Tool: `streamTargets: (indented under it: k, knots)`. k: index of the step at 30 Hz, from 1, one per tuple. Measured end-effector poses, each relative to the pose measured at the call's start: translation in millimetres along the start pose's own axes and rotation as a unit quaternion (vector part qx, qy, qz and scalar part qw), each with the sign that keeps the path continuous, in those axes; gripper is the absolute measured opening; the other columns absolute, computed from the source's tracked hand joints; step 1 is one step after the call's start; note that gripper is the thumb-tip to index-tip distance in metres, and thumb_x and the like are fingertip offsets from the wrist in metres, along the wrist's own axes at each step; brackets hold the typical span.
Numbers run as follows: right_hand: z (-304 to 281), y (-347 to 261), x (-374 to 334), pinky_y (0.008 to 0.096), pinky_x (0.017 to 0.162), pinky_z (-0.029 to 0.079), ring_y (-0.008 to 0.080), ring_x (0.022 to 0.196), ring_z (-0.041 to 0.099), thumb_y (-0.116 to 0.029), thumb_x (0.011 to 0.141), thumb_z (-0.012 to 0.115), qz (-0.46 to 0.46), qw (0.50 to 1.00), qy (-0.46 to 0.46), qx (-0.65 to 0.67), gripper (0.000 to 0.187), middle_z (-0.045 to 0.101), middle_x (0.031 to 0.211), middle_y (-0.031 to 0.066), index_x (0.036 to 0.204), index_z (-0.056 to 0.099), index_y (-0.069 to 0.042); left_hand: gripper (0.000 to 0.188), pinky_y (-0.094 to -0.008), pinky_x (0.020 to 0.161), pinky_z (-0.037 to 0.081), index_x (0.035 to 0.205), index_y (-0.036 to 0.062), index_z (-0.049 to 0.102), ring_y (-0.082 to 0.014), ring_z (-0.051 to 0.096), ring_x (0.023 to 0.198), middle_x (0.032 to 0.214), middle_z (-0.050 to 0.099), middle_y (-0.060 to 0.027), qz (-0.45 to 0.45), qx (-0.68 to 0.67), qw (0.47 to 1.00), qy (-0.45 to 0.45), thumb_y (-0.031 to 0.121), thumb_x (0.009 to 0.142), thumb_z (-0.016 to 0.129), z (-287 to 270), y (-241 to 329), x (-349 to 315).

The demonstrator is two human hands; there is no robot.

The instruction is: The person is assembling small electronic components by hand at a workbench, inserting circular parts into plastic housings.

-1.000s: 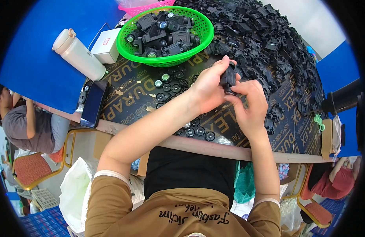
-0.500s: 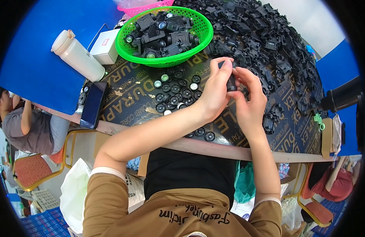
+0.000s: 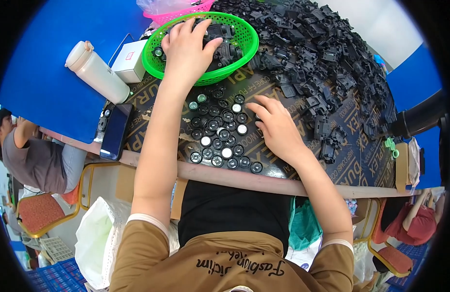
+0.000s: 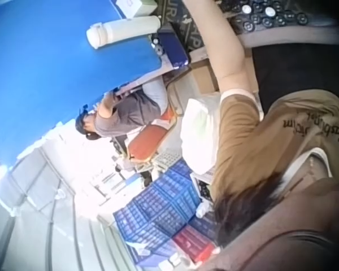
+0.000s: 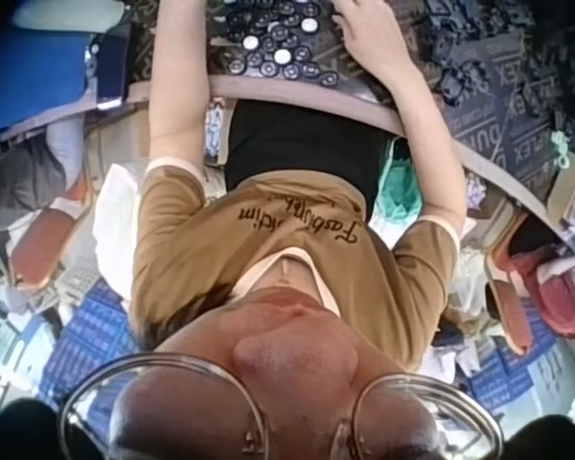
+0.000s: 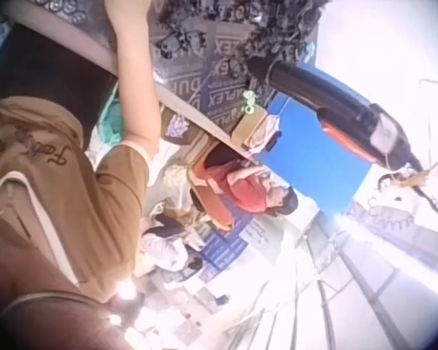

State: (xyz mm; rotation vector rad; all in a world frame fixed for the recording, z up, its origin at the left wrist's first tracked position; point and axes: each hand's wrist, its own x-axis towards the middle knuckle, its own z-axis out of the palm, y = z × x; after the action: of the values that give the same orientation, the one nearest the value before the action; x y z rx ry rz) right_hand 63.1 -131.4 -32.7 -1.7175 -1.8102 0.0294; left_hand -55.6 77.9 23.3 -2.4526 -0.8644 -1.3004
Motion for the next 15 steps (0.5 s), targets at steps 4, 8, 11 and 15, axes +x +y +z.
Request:
streamTargets:
  k: [4, 8, 11, 15]
  knots:
    - [0, 6, -4, 0.0386, 0.092, 0.039, 0.0305, 0.109, 0.047, 0.004, 0.074, 0.053, 0.000, 0.998, -0.047, -0.039, 0.045, 0.051, 0.118, 0.0115, 0.117, 0.052, -0.007, 0.026, -0.0423, 0.092, 0.037, 0.104, 0.0107, 0.063, -0.0307, 0.049, 0.108, 0.112, 0.057, -0.0115, 0.071, -0.066, 0.994, 0.059, 0.020, 0.080, 0.062, -11, 37, 6]
    - [9, 4, -1, 0.0384, 0.095, 0.038, 0.0294, 0.113, 0.045, 0.006, 0.070, 0.049, -0.077, 0.995, -0.054, -0.026, 0.045, 0.053, 0.116, 0.0109, 0.112, 0.057, -0.008, 0.016, -0.0353, 0.077, 0.048, 0.086, 0.0075, 0.063, -0.0244, 0.057, 0.089, 0.089, 0.059, -0.0074, 0.205, -0.225, 0.944, -0.129, 0.007, 0.071, 0.057, 3, 101, -8]
    - [3, 2, -3, 0.0401, 0.096, 0.038, 0.0341, 0.113, 0.044, 0.005, 0.071, 0.052, -0.035, 0.997, -0.063, 0.017, 0.039, 0.052, 0.114, 0.0148, 0.109, 0.058, -0.006, 0.020, -0.0378, 0.080, 0.048, 0.092, 0.0021, 0.058, -0.0289, 0.055, 0.095, 0.092, 0.058, -0.0120, 0.203, -0.219, 0.908, -0.293, 0.013, 0.076, 0.063, 45, 128, -11]
    - [6, 4, -2, 0.0419, 0.094, 0.039, 0.0379, 0.110, 0.045, 0.002, 0.076, 0.055, -0.066, 0.998, -0.017, -0.016, 0.034, 0.052, 0.110, 0.0176, 0.109, 0.056, -0.003, 0.038, -0.0429, 0.082, 0.047, 0.102, 0.0015, 0.051, -0.0324, 0.055, 0.098, 0.100, 0.055, -0.0159, 0.201, -0.158, 0.913, -0.318, 0.017, 0.072, 0.070, 74, 135, -12]
